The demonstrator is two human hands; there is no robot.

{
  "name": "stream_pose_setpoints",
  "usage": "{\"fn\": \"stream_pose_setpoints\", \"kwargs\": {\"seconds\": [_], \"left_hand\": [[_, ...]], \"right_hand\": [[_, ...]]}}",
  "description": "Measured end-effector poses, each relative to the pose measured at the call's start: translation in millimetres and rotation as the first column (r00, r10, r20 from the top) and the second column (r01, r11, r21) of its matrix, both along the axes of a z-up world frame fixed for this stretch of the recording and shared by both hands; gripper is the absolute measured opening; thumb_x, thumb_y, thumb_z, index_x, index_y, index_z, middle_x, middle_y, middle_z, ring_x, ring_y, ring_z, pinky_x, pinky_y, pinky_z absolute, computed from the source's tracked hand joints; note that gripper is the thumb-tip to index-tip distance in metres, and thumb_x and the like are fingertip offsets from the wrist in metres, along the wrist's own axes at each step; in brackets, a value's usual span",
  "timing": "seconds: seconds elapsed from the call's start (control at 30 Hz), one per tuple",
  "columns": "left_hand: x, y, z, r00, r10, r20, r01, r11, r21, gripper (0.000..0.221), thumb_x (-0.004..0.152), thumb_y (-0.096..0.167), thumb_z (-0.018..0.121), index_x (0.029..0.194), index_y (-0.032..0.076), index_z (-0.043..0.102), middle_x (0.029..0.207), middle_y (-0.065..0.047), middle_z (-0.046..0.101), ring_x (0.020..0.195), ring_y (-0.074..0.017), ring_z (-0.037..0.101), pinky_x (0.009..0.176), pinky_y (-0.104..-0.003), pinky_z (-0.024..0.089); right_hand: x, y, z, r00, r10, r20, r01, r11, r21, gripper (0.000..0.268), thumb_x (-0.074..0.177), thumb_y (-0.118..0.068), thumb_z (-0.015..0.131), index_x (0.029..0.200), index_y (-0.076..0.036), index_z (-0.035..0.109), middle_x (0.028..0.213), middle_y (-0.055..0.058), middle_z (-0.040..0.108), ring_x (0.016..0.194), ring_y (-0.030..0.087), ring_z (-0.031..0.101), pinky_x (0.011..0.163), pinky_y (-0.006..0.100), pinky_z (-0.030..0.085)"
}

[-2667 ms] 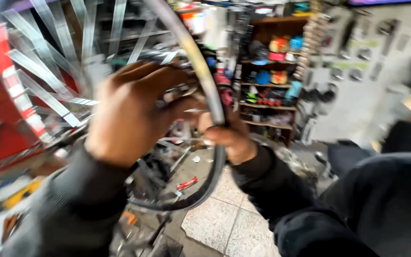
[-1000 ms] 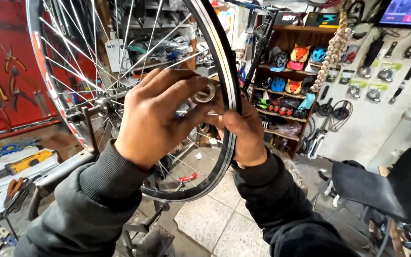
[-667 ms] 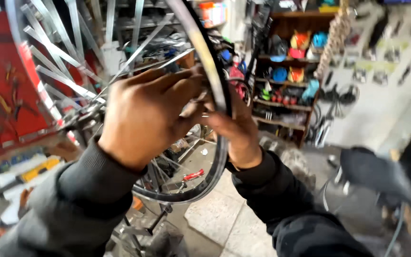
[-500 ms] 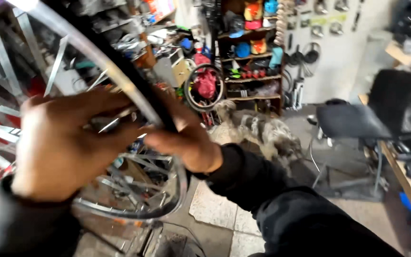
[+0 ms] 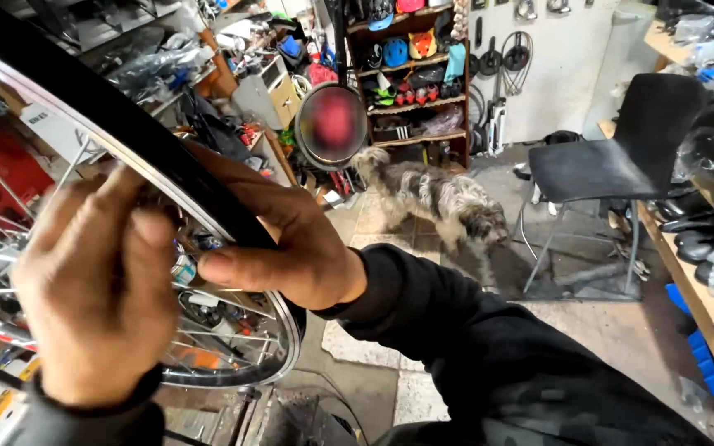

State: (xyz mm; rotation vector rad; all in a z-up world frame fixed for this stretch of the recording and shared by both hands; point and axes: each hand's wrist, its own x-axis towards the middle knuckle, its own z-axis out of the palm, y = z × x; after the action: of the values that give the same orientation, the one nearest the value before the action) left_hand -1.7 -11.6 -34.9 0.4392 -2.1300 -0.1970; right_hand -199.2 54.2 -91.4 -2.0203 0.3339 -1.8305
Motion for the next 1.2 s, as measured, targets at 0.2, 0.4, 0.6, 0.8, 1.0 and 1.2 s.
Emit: {"fn": "stream_pose_setpoints", "kwargs": {"seconds": [0.2, 0.4, 0.6, 0.8, 1.0, 1.2], "left_hand": [[-25.2, 9.6, -12.3, 0.971, -0.027, -0.238, -0.134, 0.762, -0.633, 0.032, 0.113, 0.016, 0.072, 0.137, -0.002, 0.062, 0.121, -0.021, 0.065, 0.104, -0.0331, 0.066, 0.091, -0.039, 0.056], [-29.1, 22.4, 14.0, 0.956, -0.111, -0.271, 0.014, 0.941, -0.337, 0.025, 0.107, 0.012, 0.066, 0.127, -0.004, 0.067, 0.102, -0.012, 0.075, 0.082, -0.016, 0.068, 0.075, -0.032, 0.055], [-23.9, 20.8, 27.8, 0.916, -0.294, -0.272, 0.335, 0.935, 0.116, 0.025, 0.102, 0.018, 0.068, 0.12, 0.001, 0.072, 0.094, -0.008, 0.074, 0.08, -0.0068, 0.063, 0.071, -0.024, 0.053], [-1.1, 38.2, 44.3, 0.99, -0.099, 0.104, 0.129, 0.934, -0.333, 0.043, 0.099, 0.019, 0.089, 0.129, -0.002, 0.067, 0.106, -0.009, 0.072, 0.094, -0.0123, 0.073, 0.082, -0.026, 0.061], [17.0, 79.5, 33.4, 0.914, 0.34, 0.22, -0.217, 0.87, -0.444, 0.042, 0.095, 0.006, 0.082, 0.131, -0.005, 0.063, 0.114, -0.012, 0.069, 0.101, -0.0201, 0.07, 0.09, -0.031, 0.057], [30.6, 111.7, -13.3, 0.82, 0.545, 0.175, -0.499, 0.831, -0.248, 0.06, 0.072, 0.009, 0.093, 0.118, -0.013, 0.062, 0.102, -0.022, 0.069, 0.093, -0.0285, 0.068, 0.083, -0.04, 0.056]], "right_hand": [[-2.0, -4.1, -4.1, 0.986, 0.129, 0.107, -0.141, 0.983, 0.116, 0.072, 0.103, -0.022, 0.073, 0.161, -0.001, 0.036, 0.154, 0.013, 0.048, 0.134, 0.019, 0.052, 0.116, 0.037, 0.042], [-16.4, -16.4, -11.6, 0.984, 0.131, 0.124, -0.134, 0.991, 0.017, 0.063, 0.106, -0.028, 0.077, 0.152, 0.003, 0.048, 0.14, 0.01, 0.059, 0.127, 0.018, 0.058, 0.115, 0.038, 0.044], [-38.3, -9.5, -24.2, 0.941, 0.335, 0.055, -0.34, 0.926, 0.167, 0.075, 0.097, -0.045, 0.079, 0.15, -0.003, 0.047, 0.147, 0.012, 0.058, 0.135, 0.025, 0.06, 0.123, 0.049, 0.045], [-58.9, -14.3, -16.7, 0.925, 0.315, -0.214, -0.271, 0.939, 0.21, 0.067, 0.101, -0.062, 0.064, 0.134, -0.004, 0.061, 0.139, 0.013, 0.058, 0.128, 0.025, 0.06, 0.113, 0.045, 0.045], [-69.6, -40.8, -14.6, 0.838, 0.486, -0.249, -0.414, 0.863, 0.289, 0.079, 0.105, -0.074, 0.042, 0.127, -0.004, 0.069, 0.124, 0.01, 0.063, 0.11, 0.018, 0.06, 0.097, 0.035, 0.048], [-59.6, -100.7, -40.0, 0.613, 0.658, -0.438, -0.499, 0.752, 0.431, 0.063, 0.11, -0.057, 0.043, 0.111, -0.002, 0.075, 0.1, 0.012, 0.071, 0.09, 0.022, 0.068, 0.081, 0.036, 0.055]]}}
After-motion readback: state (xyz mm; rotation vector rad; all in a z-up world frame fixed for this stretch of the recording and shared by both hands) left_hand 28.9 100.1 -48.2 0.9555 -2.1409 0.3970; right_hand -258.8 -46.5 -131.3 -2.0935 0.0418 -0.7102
